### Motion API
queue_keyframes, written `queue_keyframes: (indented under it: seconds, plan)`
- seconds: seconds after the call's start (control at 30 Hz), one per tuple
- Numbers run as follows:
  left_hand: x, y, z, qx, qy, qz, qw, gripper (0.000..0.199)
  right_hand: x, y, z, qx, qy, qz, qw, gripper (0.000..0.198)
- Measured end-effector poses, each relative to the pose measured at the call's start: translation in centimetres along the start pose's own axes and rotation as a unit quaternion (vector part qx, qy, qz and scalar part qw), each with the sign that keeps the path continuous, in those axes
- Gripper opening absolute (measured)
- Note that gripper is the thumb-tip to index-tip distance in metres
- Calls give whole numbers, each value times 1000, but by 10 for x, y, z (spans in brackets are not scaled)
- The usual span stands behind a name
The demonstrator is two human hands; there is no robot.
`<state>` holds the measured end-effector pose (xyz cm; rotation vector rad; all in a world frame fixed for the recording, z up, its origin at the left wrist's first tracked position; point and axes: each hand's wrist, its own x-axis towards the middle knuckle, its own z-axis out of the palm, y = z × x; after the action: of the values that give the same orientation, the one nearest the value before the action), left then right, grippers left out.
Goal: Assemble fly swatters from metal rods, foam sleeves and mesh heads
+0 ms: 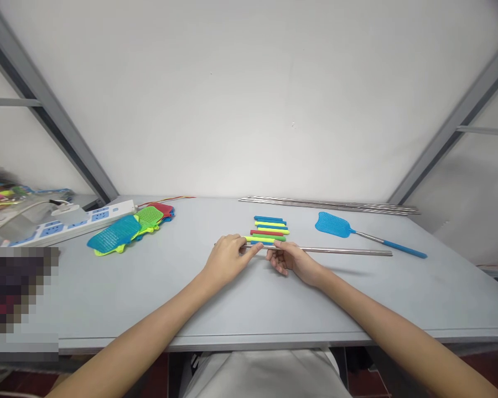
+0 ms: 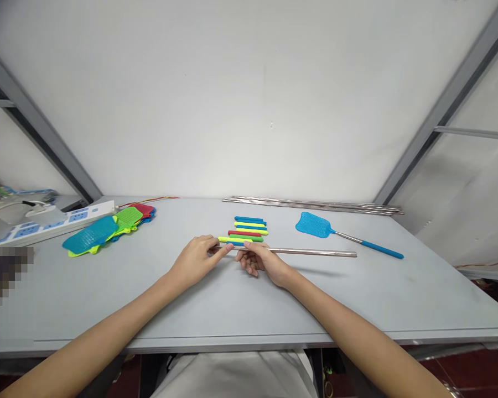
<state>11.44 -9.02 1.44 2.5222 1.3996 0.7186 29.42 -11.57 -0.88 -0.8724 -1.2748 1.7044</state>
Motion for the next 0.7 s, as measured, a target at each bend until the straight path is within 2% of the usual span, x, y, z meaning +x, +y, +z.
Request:
queue_keyframes:
  seconds: [0.17, 0.3, 0.5, 0.7]
  plan:
    - [0, 2, 2, -35, -30, -21, 999, 48, 0, 0, -1, -12, -7, 1, 1000, 40]
    - [-3, 0, 5, -24, -51, -52, 997, 48, -1, -1, 2, -55, -21, -5, 998, 40]
    - [-7, -6, 7, -22, -112, -61, 992, 46, -9, -3, 10, -147, -92, -22, 985, 40]
    - [-7, -5, 8, -26, -123, -64, 990, 45, -11, -2, 11, -85, -136, 24, 987, 40]
